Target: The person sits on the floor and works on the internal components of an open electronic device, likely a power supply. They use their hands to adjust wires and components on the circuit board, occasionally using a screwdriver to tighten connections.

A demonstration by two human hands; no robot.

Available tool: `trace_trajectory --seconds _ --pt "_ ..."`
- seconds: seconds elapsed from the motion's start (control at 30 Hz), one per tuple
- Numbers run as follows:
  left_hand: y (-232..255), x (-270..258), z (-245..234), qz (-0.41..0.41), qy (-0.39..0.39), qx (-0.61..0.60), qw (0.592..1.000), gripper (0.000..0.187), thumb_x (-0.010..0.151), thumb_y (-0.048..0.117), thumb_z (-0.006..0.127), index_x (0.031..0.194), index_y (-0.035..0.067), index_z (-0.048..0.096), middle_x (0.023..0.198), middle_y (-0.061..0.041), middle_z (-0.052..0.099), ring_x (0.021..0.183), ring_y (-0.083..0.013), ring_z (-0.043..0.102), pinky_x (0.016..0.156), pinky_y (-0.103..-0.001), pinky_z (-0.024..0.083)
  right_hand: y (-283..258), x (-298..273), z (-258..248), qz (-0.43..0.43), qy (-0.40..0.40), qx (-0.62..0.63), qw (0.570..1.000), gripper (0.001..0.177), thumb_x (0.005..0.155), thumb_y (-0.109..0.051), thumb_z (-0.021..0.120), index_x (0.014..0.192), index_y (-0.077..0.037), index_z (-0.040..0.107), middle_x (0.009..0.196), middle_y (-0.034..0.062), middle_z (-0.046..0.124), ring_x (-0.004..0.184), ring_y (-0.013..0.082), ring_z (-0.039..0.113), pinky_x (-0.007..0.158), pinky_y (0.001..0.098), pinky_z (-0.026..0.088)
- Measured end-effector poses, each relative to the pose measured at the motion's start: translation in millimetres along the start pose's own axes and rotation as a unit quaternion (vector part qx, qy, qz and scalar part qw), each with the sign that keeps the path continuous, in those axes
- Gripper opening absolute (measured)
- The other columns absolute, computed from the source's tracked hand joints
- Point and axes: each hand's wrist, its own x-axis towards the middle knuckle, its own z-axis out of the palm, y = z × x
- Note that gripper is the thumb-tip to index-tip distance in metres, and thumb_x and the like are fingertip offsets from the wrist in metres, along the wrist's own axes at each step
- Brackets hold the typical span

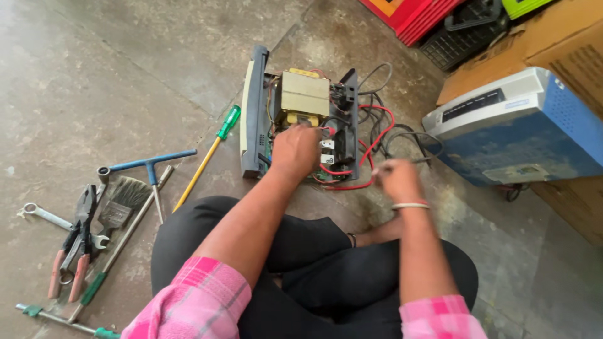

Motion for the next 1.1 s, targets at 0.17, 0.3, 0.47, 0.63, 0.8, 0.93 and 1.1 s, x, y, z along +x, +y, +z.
trace_trajectory --seconds 0.17,0.3,0.47,0.63,0.8,0.93,1.1 --pt "-10.3 18.9 -1.6 0.102 0.062 0.042 0.992 0.017 0.084 0.012 0.063 0.089 0.014 0.079 0.1 -0.008 0.071 0.109 -0.0308 0.061 0.093 -0.051 0.044 -74.7 -13.7 -25.5 -0.219 0.067 0.125 0.965 0.016 0.089 -0.015 0.076 0.103 -0.007 0.078 0.092 0.0099 0.077 0.084 0.0198 0.07 0.076 0.0332 0.054" --pt "-11.3 32.0 6.2 0.102 0.005 0.049 0.994 0.014 0.079 0.028 0.071 0.082 0.016 0.08 0.095 -0.007 0.072 0.104 -0.0296 0.061 0.099 -0.056 0.037 -97.2 3.4 9.0 -0.332 0.112 0.047 0.935 0.015 0.086 -0.012 0.078 0.1 -0.009 0.08 0.096 0.0081 0.076 0.097 0.0255 0.068 0.09 0.0369 0.051" --pt "-17.5 39.8 15.3 0.099 -0.012 0.06 0.993 0.02 0.082 0.035 0.075 0.084 0.015 0.078 0.094 -0.006 0.072 0.102 -0.0287 0.063 0.1 -0.053 0.039 -96.0 13.0 32.8 -0.383 0.186 -0.016 0.905 0.01 0.086 -0.009 0.077 0.096 -0.01 0.08 0.095 0.0049 0.076 0.104 0.0276 0.064 0.108 0.0436 0.043" --pt "-19.7 41.9 15.9 0.096 -0.006 0.021 0.995 0.018 0.081 0.031 0.075 0.085 0.014 0.078 0.094 -0.007 0.072 0.102 -0.0298 0.063 0.099 -0.052 0.039 -95.8 12.5 37.1 -0.354 0.204 -0.033 0.912 0.012 0.081 -0.009 0.078 0.092 -0.012 0.079 0.093 0.0037 0.076 0.112 0.0315 0.06 0.106 0.0456 0.04" --pt "-15.2 40.7 18.5 0.091 0.026 0.046 0.994 0.018 0.073 0.027 0.075 0.082 0.011 0.075 0.092 -0.008 0.07 0.1 -0.0297 0.064 0.102 -0.054 0.038 -97.2 13.1 38.7 -0.348 0.202 -0.034 0.915 0.012 0.083 -0.005 0.074 0.091 -0.013 0.079 0.092 -0.0003 0.077 0.114 0.0296 0.061 0.11 0.0459 0.039" --pt "-13.6 36.9 22.4 0.087 0.055 0.05 0.993 0.017 0.073 0.026 0.074 0.083 0.011 0.074 0.092 -0.008 0.069 0.1 -0.03 0.064 0.103 -0.054 0.039 -92.0 15.8 41.0 -0.351 0.189 -0.028 0.917 0.011 0.085 -0.004 0.073 0.09 -0.013 0.078 0.089 -0.0008 0.077 0.106 0.0249 0.067 0.112 0.0469 0.039" --pt "-11.0 35.8 25.5 0.077 0.071 0.049 0.993 0.014 0.075 0.023 0.073 0.083 0.012 0.073 0.092 -0.007 0.069 0.1 -0.0291 0.064 0.104 -0.055 0.039 -85.7 22.7 49.1 -0.346 0.199 -0.022 0.917 0.01 0.084 -0.008 0.076 0.091 -0.014 0.078 0.092 0.0009 0.077 0.1 0.0257 0.067 0.113 0.047 0.041"
